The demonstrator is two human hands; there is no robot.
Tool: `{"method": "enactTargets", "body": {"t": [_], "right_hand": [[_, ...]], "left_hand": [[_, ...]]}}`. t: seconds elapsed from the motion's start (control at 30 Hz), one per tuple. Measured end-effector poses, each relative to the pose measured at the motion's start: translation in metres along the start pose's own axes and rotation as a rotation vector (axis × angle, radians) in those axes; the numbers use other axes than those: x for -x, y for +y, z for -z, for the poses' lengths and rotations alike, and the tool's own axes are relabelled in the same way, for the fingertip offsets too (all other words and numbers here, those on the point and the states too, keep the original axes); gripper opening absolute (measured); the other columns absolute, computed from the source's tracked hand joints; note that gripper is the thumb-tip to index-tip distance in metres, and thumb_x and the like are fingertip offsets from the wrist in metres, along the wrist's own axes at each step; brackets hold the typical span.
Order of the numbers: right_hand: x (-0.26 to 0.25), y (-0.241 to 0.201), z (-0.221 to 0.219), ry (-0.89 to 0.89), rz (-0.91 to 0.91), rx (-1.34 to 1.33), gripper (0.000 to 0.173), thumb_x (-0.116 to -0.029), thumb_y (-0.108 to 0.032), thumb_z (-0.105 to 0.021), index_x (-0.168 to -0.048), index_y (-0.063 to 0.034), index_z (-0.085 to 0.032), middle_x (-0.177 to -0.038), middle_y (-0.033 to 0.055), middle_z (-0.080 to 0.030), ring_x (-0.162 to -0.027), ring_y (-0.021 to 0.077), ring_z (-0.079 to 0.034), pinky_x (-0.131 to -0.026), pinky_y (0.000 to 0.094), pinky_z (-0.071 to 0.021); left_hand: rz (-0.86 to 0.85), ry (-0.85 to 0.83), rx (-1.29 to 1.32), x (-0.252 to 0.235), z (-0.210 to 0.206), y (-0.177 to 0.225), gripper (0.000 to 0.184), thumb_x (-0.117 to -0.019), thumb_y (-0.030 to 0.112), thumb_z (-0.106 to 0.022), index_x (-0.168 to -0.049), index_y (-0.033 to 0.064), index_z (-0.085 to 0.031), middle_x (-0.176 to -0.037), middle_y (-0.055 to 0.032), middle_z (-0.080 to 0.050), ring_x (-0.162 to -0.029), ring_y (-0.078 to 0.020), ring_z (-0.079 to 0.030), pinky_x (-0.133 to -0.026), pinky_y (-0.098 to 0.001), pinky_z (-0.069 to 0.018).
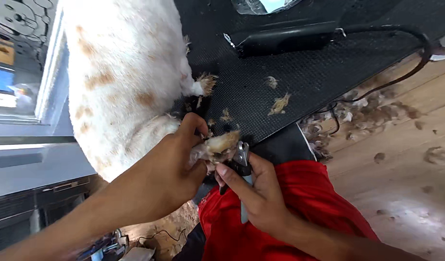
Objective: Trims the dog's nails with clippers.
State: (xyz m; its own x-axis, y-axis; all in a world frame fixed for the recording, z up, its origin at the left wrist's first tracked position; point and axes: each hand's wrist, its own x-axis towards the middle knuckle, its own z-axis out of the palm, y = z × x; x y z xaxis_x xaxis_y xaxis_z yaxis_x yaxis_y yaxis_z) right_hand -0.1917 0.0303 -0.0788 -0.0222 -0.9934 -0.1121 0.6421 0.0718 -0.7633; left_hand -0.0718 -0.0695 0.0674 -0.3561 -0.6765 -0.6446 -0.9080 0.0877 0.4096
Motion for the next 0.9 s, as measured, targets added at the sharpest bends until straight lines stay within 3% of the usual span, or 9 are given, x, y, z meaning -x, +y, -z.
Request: {"method": "enactTargets", "body": {"t": [0.17, 0.3, 0.53, 0.67, 0.77, 0.9], "right_hand": [[-0.003, -0.014, -0.003, 0.125, 0.111, 0.031, 0.011, -0.1014, -0.014, -0.058, -0.098, -0.0086, -0.067, -0.077, 0.0012, -0.063, -0.065, 0.0095, -0.062, -0.059, 0.0225, -0.0556], [-0.009, -0.019, -0.007, 0.236, 0.202, 0.053, 0.005, -0.0983, -0.011, -0.064, -0.098, -0.0080, -0.068, -0.077, -0.0008, -0.063, -0.064, 0.0064, -0.061, -0.056, 0.0199, -0.0538], [-0.010, -0.017, -0.005, 0.253, 0.412, 0.092, 0.016, -0.0904, -0.002, -0.069, -0.107, -0.0012, -0.070, -0.098, 0.0039, -0.067, -0.081, 0.0090, -0.065, -0.067, 0.0223, -0.0593], [-0.011, -0.017, -0.007, 0.242, 0.481, 0.149, 0.017, -0.0883, -0.002, -0.071, -0.105, -0.0018, -0.071, -0.100, 0.0026, -0.067, -0.082, 0.0068, -0.065, -0.067, 0.0192, -0.0580], [-0.012, -0.016, -0.012, 0.260, 0.534, 0.157, 0.013, -0.0940, -0.004, -0.066, -0.106, -0.0010, -0.070, -0.100, 0.0031, -0.067, -0.083, 0.0066, -0.065, -0.068, 0.0196, -0.0578], [-0.018, -0.017, -0.016, 0.318, 0.497, 0.124, 0.012, -0.1000, -0.007, -0.059, -0.109, -0.0030, -0.067, -0.095, 0.0026, -0.066, -0.074, 0.0074, -0.064, -0.063, 0.0213, -0.0575]], "left_hand": [[0.062, -0.065, 0.161, -0.009, 0.010, 0.021, 0.038, -0.0931, 0.005, -0.060, -0.126, 0.0183, -0.046, -0.081, 0.0023, -0.068, -0.056, -0.0108, -0.061, -0.041, -0.0236, -0.0479], [0.055, -0.009, 0.162, -0.014, 0.008, 0.036, 0.036, -0.0960, 0.007, -0.063, -0.127, 0.0175, -0.047, -0.085, 0.0029, -0.072, -0.065, -0.0106, -0.067, -0.049, -0.0234, -0.0533], [0.015, 0.042, 0.111, -0.016, 0.007, 0.046, 0.030, -0.0997, 0.012, -0.063, -0.125, 0.0179, -0.048, -0.085, 0.0036, -0.071, -0.066, -0.0095, -0.067, -0.052, -0.0222, -0.0548], [0.011, 0.091, 0.083, -0.012, 0.015, 0.047, 0.029, -0.1007, 0.015, -0.063, -0.126, 0.0163, -0.048, -0.081, 0.0010, -0.070, -0.058, -0.0106, -0.064, -0.045, -0.0220, -0.0512], [0.004, 0.107, 0.089, -0.011, 0.021, 0.044, 0.029, -0.1007, 0.014, -0.064, -0.124, 0.0155, -0.047, -0.077, 0.0001, -0.068, -0.054, -0.0107, -0.062, -0.043, -0.0216, -0.0486], [0.012, 0.099, 0.095, -0.016, 0.019, 0.041, 0.029, -0.1007, 0.014, -0.064, -0.124, 0.0157, -0.047, -0.077, 0.0009, -0.067, -0.054, -0.0107, -0.061, -0.044, -0.0224, -0.0490]]}}
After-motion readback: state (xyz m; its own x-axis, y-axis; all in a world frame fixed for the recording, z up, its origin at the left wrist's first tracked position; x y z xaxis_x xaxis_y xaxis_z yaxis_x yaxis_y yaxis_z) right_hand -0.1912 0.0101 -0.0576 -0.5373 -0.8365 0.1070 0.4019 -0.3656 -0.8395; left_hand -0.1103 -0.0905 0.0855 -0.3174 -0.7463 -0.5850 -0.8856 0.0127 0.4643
